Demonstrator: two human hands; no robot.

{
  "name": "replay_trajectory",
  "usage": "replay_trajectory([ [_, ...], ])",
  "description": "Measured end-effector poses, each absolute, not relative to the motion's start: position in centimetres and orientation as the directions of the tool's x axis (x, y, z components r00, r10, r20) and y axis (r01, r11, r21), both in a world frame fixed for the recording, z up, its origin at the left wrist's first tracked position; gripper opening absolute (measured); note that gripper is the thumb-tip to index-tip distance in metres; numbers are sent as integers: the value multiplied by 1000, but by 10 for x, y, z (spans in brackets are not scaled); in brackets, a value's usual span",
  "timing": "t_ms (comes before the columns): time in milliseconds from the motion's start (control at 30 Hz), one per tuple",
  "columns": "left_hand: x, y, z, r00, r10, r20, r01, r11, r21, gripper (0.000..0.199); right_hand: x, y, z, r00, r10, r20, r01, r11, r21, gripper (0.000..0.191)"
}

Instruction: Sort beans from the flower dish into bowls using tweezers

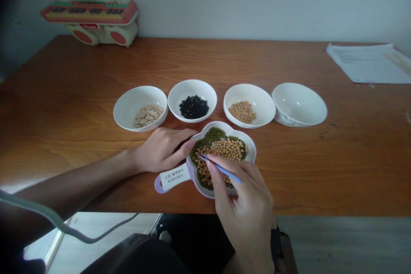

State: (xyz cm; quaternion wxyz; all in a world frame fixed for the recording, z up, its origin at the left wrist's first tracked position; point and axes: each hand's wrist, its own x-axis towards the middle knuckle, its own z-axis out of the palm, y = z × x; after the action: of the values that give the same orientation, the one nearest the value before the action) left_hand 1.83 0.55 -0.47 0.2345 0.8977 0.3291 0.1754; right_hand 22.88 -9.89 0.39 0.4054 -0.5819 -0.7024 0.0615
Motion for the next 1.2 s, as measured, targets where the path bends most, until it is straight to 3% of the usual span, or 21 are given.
replay_trajectory([
  [300, 18, 5, -6, 720, 674, 165, 510, -676, 532, 42, 228, -96, 2, -60, 862, 503, 796, 346, -498, 17],
  [633, 18, 6, -4, 722, 671, 166, 506, -677, 535, 42, 230, -99, 2, -11, 871, 491, 772, 319, -549, 19],
  [767, 18, 5, -4, 722, 674, 157, 509, -672, 538, 44, 229, -98, 9, 135, 845, 518, 777, 234, -585, 18],
  [867, 18, 5, -5, 722, 675, 152, 514, -670, 536, 44, 231, -85, 14, 342, 735, 585, 787, 117, -606, 18],
  [967, 18, 5, -6, 717, 679, 154, 518, -668, 534, 43, 236, -63, 16, 482, 615, 625, 738, 100, -668, 21],
  [1200, 18, 5, -4, 723, 675, 148, 520, -673, 526, 42, 241, -60, 16, 546, 599, 585, 698, 61, -714, 26],
])
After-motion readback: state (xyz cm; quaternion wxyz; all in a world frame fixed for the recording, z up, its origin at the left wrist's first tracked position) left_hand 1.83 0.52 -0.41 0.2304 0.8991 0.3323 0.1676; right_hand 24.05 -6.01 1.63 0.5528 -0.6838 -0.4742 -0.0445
